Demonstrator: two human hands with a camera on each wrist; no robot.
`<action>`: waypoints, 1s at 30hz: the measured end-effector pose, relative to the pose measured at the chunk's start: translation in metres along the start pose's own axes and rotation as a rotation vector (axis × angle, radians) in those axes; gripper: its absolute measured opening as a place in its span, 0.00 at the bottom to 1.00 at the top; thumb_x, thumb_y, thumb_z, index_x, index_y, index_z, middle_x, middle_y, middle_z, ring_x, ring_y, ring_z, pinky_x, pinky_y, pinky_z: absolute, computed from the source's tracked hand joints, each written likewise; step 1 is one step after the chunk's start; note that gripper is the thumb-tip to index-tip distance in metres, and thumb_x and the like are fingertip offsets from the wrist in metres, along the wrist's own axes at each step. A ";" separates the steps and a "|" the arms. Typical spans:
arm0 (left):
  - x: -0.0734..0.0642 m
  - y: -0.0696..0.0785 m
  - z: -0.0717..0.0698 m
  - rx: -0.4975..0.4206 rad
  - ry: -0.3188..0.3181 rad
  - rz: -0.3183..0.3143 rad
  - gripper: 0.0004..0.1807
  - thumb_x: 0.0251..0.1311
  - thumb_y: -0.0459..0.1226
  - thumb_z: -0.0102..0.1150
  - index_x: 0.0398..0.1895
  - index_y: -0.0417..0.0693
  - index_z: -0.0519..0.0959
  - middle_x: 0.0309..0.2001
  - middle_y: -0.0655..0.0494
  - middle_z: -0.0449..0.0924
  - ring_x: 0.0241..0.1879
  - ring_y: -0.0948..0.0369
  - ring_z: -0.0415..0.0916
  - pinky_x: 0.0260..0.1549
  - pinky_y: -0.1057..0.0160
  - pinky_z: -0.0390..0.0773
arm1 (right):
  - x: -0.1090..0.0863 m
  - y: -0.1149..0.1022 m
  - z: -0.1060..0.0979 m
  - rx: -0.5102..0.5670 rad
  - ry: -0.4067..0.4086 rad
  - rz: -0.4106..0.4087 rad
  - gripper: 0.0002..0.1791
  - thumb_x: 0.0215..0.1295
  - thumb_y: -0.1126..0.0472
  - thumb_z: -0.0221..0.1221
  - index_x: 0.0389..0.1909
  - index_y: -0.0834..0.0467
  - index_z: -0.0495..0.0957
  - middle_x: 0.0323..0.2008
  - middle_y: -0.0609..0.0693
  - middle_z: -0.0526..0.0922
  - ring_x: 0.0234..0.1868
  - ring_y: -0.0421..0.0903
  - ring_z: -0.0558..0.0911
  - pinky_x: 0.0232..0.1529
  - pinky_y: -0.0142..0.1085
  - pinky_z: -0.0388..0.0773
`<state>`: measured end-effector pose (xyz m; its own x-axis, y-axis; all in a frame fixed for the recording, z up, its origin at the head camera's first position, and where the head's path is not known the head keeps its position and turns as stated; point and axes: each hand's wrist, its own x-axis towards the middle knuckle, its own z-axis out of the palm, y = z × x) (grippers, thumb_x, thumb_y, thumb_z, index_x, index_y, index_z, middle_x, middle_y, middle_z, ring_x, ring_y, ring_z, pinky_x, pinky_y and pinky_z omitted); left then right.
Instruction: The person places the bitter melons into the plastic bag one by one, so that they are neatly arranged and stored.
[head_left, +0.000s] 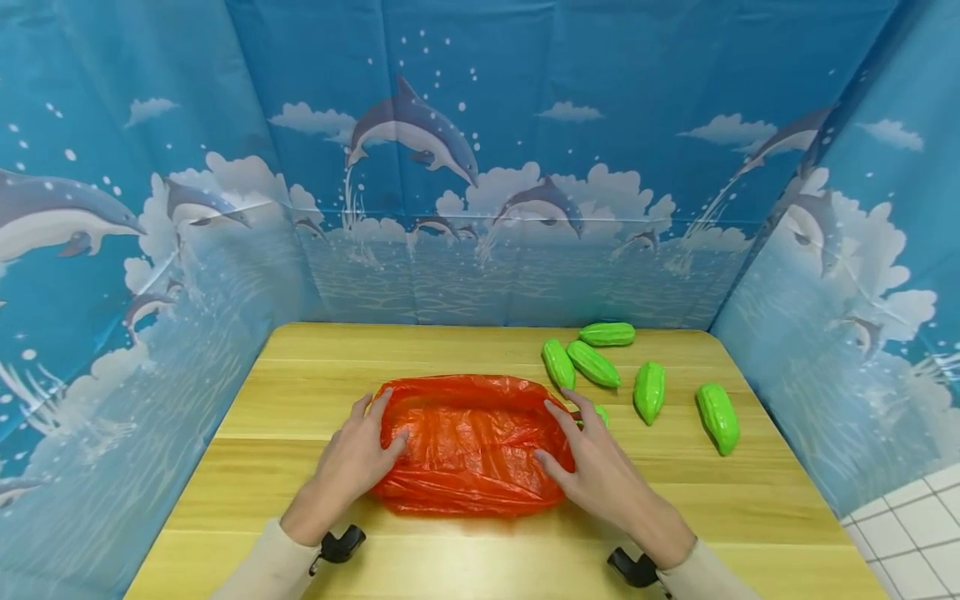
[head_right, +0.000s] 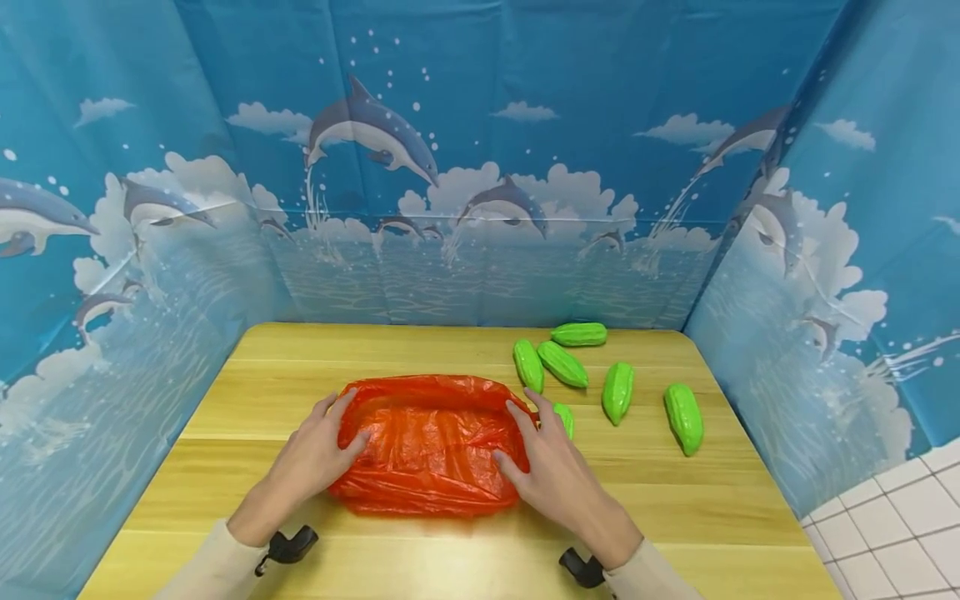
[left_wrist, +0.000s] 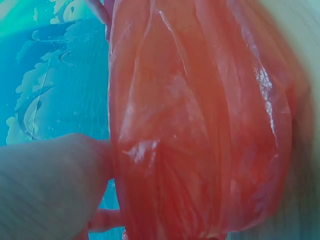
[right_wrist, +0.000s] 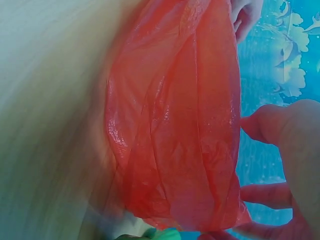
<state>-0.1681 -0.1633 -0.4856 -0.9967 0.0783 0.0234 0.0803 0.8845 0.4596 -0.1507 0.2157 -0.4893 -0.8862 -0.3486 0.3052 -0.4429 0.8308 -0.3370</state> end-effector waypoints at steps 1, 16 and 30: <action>0.000 -0.001 -0.001 0.003 0.006 0.000 0.46 0.79 0.46 0.72 0.93 0.40 0.64 0.85 0.24 0.67 0.40 0.38 0.91 0.49 0.34 0.95 | 0.002 0.000 0.001 0.004 -0.001 -0.008 0.44 0.77 0.48 0.78 0.86 0.61 0.74 0.87 0.69 0.65 0.68 0.66 0.88 0.57 0.54 0.95; 0.005 -0.011 -0.005 -0.023 0.037 0.010 0.48 0.75 0.31 0.72 0.91 0.25 0.59 0.85 0.22 0.67 0.67 0.28 0.85 0.64 0.33 0.92 | 0.012 0.021 -0.012 0.055 -0.009 0.038 0.42 0.80 0.49 0.75 0.88 0.53 0.72 0.89 0.67 0.63 0.70 0.68 0.87 0.54 0.59 0.96; 0.020 -0.020 -0.012 -0.062 -0.021 0.068 0.54 0.67 0.22 0.71 0.94 0.31 0.56 0.88 0.23 0.63 0.83 0.26 0.71 0.78 0.30 0.80 | 0.009 0.065 -0.027 0.090 -0.080 0.252 0.45 0.82 0.44 0.73 0.89 0.59 0.69 0.76 0.76 0.72 0.67 0.73 0.84 0.63 0.72 0.87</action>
<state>-0.1899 -0.1851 -0.4842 -0.9883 0.1477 0.0381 0.1462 0.8465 0.5118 -0.1841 0.2788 -0.4842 -0.9763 -0.1720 0.1315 -0.2143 0.8549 -0.4725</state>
